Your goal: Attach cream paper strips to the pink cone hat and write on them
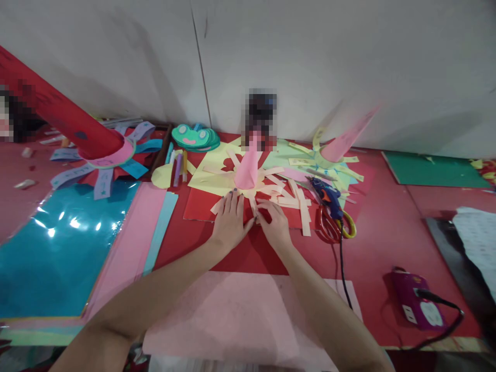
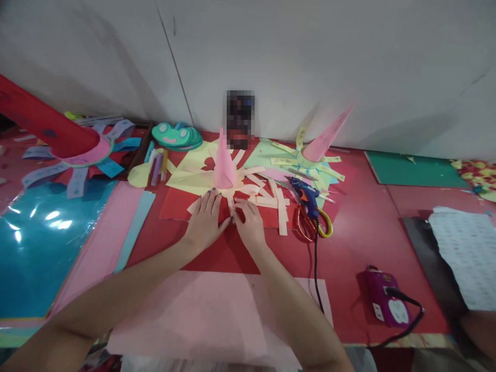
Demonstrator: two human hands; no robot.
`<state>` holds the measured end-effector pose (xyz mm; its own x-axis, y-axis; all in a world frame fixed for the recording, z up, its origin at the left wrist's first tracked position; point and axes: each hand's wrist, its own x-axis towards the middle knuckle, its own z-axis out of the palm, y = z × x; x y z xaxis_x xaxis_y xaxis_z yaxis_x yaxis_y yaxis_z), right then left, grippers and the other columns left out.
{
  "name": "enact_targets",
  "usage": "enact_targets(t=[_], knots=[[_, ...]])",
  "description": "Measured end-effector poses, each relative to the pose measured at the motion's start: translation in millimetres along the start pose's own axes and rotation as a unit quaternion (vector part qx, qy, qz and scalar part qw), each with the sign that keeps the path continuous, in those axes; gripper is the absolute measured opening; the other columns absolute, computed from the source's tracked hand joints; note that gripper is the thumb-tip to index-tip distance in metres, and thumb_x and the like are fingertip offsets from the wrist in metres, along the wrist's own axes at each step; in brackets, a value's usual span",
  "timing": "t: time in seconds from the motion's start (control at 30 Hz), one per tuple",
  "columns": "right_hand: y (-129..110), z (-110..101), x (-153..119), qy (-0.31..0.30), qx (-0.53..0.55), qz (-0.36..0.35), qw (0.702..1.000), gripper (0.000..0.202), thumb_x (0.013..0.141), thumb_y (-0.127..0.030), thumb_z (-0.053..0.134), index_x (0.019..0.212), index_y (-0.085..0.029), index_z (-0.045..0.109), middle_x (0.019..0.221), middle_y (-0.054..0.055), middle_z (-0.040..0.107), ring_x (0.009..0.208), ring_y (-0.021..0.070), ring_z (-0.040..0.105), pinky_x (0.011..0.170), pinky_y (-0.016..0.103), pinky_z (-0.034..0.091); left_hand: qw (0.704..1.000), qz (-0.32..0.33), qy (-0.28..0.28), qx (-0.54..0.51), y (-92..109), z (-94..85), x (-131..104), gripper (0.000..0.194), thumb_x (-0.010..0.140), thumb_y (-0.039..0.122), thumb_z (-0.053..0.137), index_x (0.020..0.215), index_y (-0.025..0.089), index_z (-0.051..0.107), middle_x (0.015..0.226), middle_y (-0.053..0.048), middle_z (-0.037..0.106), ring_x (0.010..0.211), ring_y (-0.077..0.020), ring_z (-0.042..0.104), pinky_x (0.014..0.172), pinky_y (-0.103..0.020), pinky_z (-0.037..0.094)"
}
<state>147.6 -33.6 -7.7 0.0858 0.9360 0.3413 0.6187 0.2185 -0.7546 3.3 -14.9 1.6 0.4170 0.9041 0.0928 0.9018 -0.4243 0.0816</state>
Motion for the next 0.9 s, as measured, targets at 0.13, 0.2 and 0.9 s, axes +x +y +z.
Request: enact_targets(t=[0.13, 0.2, 0.9], knots=[[-0.7, 0.0, 0.3, -0.006, -0.005, -0.003, 1.000, 0.012, 0.085, -0.023, 0.051, 0.087, -0.023, 0.062, 0.107, 0.007, 0.065, 0.103, 0.0193, 0.058, 0.090, 0.040, 0.049, 0.999, 0.008, 0.026, -0.027, -5.3, -1.8, 4.9, 0.060, 0.091, 0.042, 0.032, 0.135, 0.002, 0.035, 0.142, -0.021, 0.036, 0.135, -0.0328, 0.029, 0.111, -0.052, 0.019], [-0.9, 0.0, 0.8, -0.007, -0.012, -0.003, 1.000, 0.012, 0.085, -0.023, 0.050, 0.086, -0.023, 0.062, 0.107, 0.007, 0.065, 0.103, 0.0199, 0.058, 0.090, 0.041, 0.049, 0.998, 0.025, 0.042, -0.041, -8.0, -2.8, 7.7, 0.057, 0.093, 0.040, 0.029, 0.136, 0.004, 0.035, 0.142, -0.019, 0.038, 0.135, -0.0309, 0.029, 0.111, -0.052, 0.020], [1.8, -1.6, 0.4, -0.030, -0.016, -0.015, 0.999, 0.015, 0.084, -0.019, 0.050, 0.090, -0.024, 0.062, 0.109, 0.005, 0.064, 0.106, 0.0196, 0.056, 0.093, 0.041, 0.047, 0.995, 0.085, 0.016, -0.040, -8.3, -2.7, 10.8, 0.048, 0.093, 0.032, 0.032, 0.133, 0.008, 0.041, 0.139, -0.013, 0.044, 0.130, -0.0253, 0.037, 0.110, -0.041, 0.026]])
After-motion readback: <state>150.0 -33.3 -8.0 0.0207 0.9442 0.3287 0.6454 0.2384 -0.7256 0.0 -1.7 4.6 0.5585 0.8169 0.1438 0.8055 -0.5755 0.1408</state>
